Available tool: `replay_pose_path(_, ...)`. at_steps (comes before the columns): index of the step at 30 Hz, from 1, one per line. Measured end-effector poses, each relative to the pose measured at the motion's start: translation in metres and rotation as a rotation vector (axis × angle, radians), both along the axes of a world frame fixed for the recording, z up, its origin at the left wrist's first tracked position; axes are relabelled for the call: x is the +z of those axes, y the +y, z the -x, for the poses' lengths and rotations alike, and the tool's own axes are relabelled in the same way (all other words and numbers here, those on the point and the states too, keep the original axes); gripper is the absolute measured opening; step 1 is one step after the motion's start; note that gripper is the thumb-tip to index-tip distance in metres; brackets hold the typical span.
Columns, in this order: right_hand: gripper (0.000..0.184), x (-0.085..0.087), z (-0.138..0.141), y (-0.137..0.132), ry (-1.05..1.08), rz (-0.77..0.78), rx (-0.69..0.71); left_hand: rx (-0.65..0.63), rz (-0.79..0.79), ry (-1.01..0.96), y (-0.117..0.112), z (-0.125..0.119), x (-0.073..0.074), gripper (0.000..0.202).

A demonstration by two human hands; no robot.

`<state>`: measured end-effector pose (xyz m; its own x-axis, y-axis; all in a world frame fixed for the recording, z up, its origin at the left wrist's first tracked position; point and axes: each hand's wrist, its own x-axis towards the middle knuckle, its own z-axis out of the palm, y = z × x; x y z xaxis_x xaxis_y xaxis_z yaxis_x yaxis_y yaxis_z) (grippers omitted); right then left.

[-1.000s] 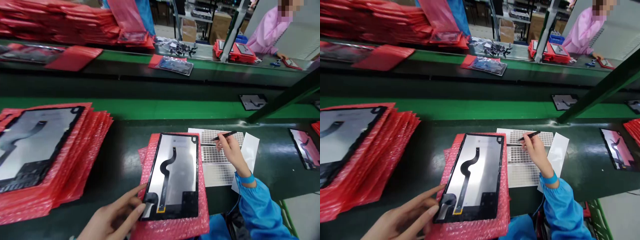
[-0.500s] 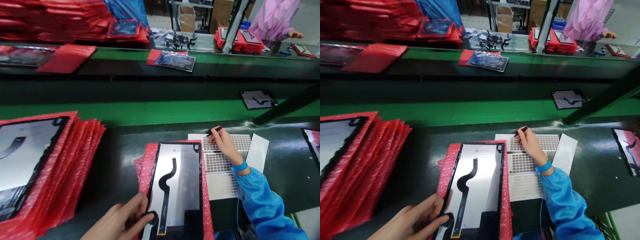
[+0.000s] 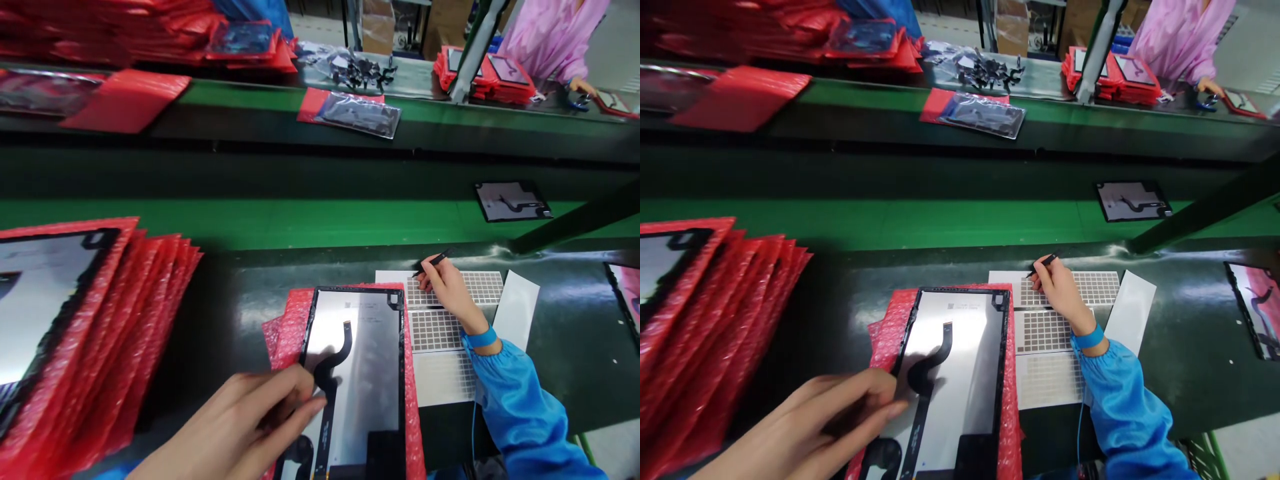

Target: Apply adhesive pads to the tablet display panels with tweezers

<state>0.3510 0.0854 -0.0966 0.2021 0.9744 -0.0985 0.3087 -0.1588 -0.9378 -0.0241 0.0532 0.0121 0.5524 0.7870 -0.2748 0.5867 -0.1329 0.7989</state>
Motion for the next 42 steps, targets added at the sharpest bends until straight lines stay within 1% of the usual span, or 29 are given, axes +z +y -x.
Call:
replay_pose_path(1, 0.042, 0.000, 0.000, 0.000, 0.025, 0.004, -0.007, -0.018, -0.041, -0.031, 0.003, -0.010, 0.006, 0.027)
replay_pose_path(3, 0.043, -0.002, 0.000, 0.000, 0.086, 0.011, -0.027, -0.130, -0.125, -0.081, 0.008, -0.028, 0.016, 0.023)
replay_pose_path(5, 0.044, -0.004, -0.001, 0.001, 0.138, 0.017, -0.044, -0.229, -0.184, -0.121, 0.007, -0.043, 0.018, 0.017)
replay_pose_path(6, 0.045, -0.005, -0.001, 0.001, 0.155, 0.020, -0.049, -0.279, -0.204, -0.125, 0.005, -0.049, 0.017, 0.017)
replay_pose_path(7, 0.045, -0.005, -0.002, 0.002, 0.169, 0.023, -0.055, -0.330, -0.221, -0.121, 0.003, -0.053, 0.013, 0.020)
replay_pose_path(9, 0.048, -0.004, -0.003, 0.003, 0.202, 0.031, -0.065, -0.421, -0.268, -0.093, -0.003, -0.059, 0.001, 0.034)
replay_pose_path(12, 0.053, -0.001, -0.005, 0.005, 0.239, 0.040, -0.078, -0.482, -0.416, -0.018, -0.009, -0.061, -0.024, 0.059)
replay_pose_path(14, 0.055, 0.004, -0.005, 0.006, 0.254, 0.041, -0.085, -0.482, -0.547, 0.038, -0.012, -0.060, -0.038, 0.072)
replay_pose_path(15, 0.057, 0.006, -0.005, 0.006, 0.263, 0.038, -0.089, -0.476, -0.611, 0.067, -0.013, -0.059, -0.042, 0.074)
replay_pose_path(17, 0.057, 0.014, -0.003, 0.003, 0.291, 0.020, -0.102, -0.462, -0.722, 0.119, -0.015, -0.058, -0.047, 0.074)
replay_pose_path(19, 0.055, 0.024, 0.001, -0.004, 0.323, -0.011, -0.107, -0.446, -0.801, 0.157, -0.018, -0.058, -0.046, 0.072)
replay_pose_path(21, 0.048, 0.035, 0.009, -0.017, 0.349, -0.028, -0.091, -0.431, -0.839, 0.185, -0.020, -0.059, -0.043, 0.073)
replay_pose_path(24, 0.038, 0.051, 0.027, -0.043, 0.385, -0.007, -0.046, -0.386, -0.846, 0.201, -0.023, -0.059, -0.040, 0.071)
replay_pose_path(26, 0.036, 0.058, 0.040, -0.060, 0.409, 0.015, -0.025, -0.350, -0.839, 0.199, -0.025, -0.059, -0.041, 0.067)
replay_pose_path(28, 0.035, 0.060, 0.052, -0.074, 0.431, 0.040, 0.002, -0.318, -0.831, 0.200, -0.027, -0.059, -0.041, 0.065)
replay_pose_path(31, 0.034, 0.057, 0.064, -0.084, 0.457, 0.055, 0.028, -0.286, -0.840, 0.205, -0.030, -0.060, -0.038, 0.063)
replay_pose_path(34, 0.032, 0.054, 0.069, -0.087, 0.471, 0.039, 0.021, -0.266, -0.883, 0.169, -0.034, -0.064, -0.029, 0.048)
replay_pose_path(37, 0.029, 0.052, 0.071, -0.087, 0.492, 0.030, 0.023, -0.263, -0.898, 0.074, -0.038, -0.072, -0.021, 0.034)
replay_pose_path(39, 0.027, 0.052, 0.071, -0.087, 0.509, 0.028, 0.026, -0.291, -0.888, 0.045, -0.040, -0.077, -0.020, 0.033)
replay_pose_path(42, 0.025, 0.053, 0.071, -0.089, 0.529, 0.033, 0.026, -0.335, -0.883, 0.078, -0.040, -0.082, -0.022, 0.038)
